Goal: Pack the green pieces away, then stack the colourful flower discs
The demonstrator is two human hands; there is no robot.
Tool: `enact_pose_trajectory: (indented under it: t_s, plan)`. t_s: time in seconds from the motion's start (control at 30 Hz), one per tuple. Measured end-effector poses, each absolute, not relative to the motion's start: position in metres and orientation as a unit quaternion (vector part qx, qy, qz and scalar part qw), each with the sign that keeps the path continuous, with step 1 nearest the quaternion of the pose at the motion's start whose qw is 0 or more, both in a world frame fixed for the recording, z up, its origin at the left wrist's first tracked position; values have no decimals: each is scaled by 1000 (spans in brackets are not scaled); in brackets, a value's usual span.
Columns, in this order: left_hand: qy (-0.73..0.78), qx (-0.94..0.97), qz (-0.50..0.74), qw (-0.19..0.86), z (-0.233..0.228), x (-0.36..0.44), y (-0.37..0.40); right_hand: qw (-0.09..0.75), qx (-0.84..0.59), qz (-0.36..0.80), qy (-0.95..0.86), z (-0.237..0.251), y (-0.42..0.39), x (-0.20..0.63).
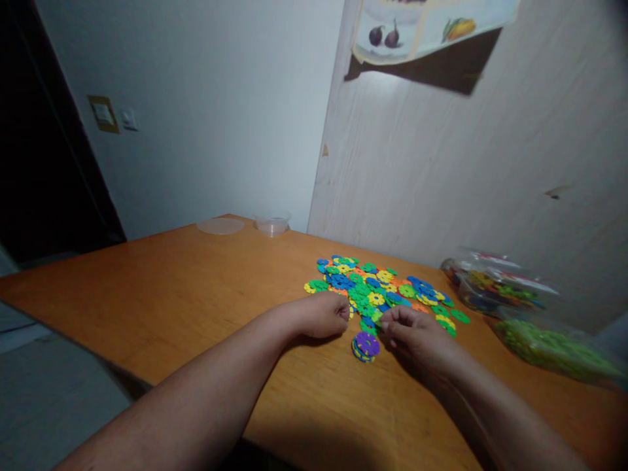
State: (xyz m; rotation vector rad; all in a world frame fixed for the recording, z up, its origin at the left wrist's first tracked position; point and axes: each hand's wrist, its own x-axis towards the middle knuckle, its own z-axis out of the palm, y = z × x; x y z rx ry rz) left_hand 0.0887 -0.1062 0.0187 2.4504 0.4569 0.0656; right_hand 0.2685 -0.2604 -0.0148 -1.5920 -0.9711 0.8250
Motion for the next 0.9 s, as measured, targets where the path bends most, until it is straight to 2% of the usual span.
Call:
enact_pose_trajectory:
  t_s: [0.07, 0.17, 0.33, 0.43, 0.57, 0.77, 0.9]
  plan:
    - [178, 933, 36, 311, 18, 89, -106, 495, -709, 260, -429, -21, -257, 279]
    - [192, 939, 67, 278, 16, 90, -103, 406, -766, 145, -477, -23, -252, 286]
    - [233, 935, 131, 233, 10, 94, -96, 274, -813, 20, -513, -16, -246, 283]
    - [245, 932, 161, 215, 8, 95, -94, 240, -826, 22, -509, -16, -245, 285]
    - [211, 942, 192, 174, 7, 96, -95, 257, -820, 50, -509, -21, -245, 293]
    - [206, 956, 170, 124, 3, 96, -98, 283, -815, 86, -498, -21, -247, 297]
    - [226, 954, 157, 121, 2, 97, -97, 263, -821, 121, -491, -19, -249, 301]
